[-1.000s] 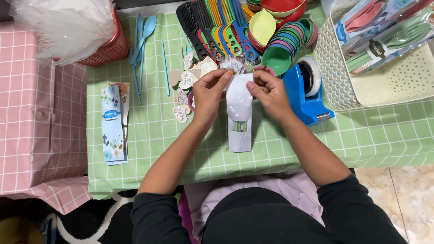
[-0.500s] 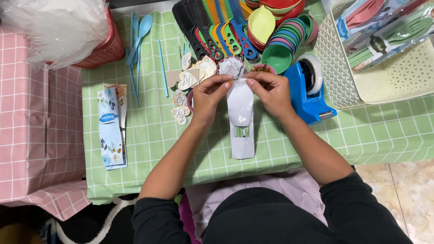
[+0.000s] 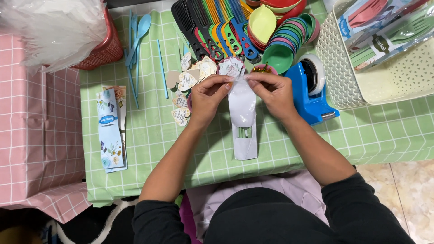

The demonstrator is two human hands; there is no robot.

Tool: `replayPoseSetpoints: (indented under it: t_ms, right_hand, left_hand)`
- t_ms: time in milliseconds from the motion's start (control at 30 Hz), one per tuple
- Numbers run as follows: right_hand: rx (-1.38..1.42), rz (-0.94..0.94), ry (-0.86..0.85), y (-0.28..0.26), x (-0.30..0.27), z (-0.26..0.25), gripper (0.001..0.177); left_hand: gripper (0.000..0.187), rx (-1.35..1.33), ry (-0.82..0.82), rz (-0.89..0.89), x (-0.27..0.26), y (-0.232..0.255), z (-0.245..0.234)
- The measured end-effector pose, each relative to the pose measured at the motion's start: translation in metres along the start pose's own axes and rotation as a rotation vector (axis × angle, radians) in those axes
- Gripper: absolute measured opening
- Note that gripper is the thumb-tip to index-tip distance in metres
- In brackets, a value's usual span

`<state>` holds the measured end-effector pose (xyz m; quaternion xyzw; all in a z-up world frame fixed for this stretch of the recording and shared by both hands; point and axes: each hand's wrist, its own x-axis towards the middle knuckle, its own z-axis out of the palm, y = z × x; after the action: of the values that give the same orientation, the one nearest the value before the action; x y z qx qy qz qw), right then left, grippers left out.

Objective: Packaging small plastic items like spoons into decorative plastic sleeves at a workshop table.

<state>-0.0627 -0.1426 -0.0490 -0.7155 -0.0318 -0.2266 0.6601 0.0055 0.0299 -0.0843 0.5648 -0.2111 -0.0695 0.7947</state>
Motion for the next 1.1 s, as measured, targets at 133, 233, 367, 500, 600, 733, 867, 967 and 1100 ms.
replayPoseSetpoints:
  t_ms: [133, 233, 367, 500, 600, 733, 867, 967, 1100]
  right_hand:
    - [0.031, -0.006, -0.019, 0.003, 0.001, -0.002, 0.011]
    - [0.057, -0.031, -0.056, 0.008, 0.0, -0.005, 0.012]
    - [0.093, -0.018, -0.086, 0.006, -0.001, -0.007, 0.013]
    - [0.073, -0.075, -0.182, 0.02, 0.002, -0.016, 0.018]
    - [0.054, -0.1, -0.214, 0.012, 0.003, -0.015, 0.018]
    - [0.015, -0.14, -0.206, 0.01, 0.002, -0.014, 0.02]
    - [-0.071, -0.181, -0.193, 0.01, 0.001, -0.013, 0.023]
    - [-0.116, -0.197, -0.182, 0.006, 0.001, -0.012, 0.026]
    - [-0.147, -0.218, -0.167, 0.003, 0.001, -0.012, 0.027]
  left_hand:
    - [0.012, 0.005, -0.053, 0.004, 0.003, 0.012, -0.002]
    - [0.015, 0.005, -0.156, 0.009, 0.006, 0.013, -0.008]
    - [0.015, 0.0, -0.261, 0.073, 0.007, 0.025, -0.01]
    - [0.017, 0.009, -0.311, 0.096, 0.006, 0.028, -0.013]
    - [0.018, 0.049, -0.326, 0.067, 0.006, 0.034, -0.012]
    - [0.017, -0.005, -0.312, -0.02, 0.003, 0.043, -0.008]
    - [0.026, -0.015, -0.176, -0.18, -0.001, 0.026, -0.009]
    - [0.024, 0.04, -0.152, -0.201, -0.002, 0.02, -0.011]
    - [0.021, 0.008, -0.194, -0.232, -0.001, 0.02, -0.014]
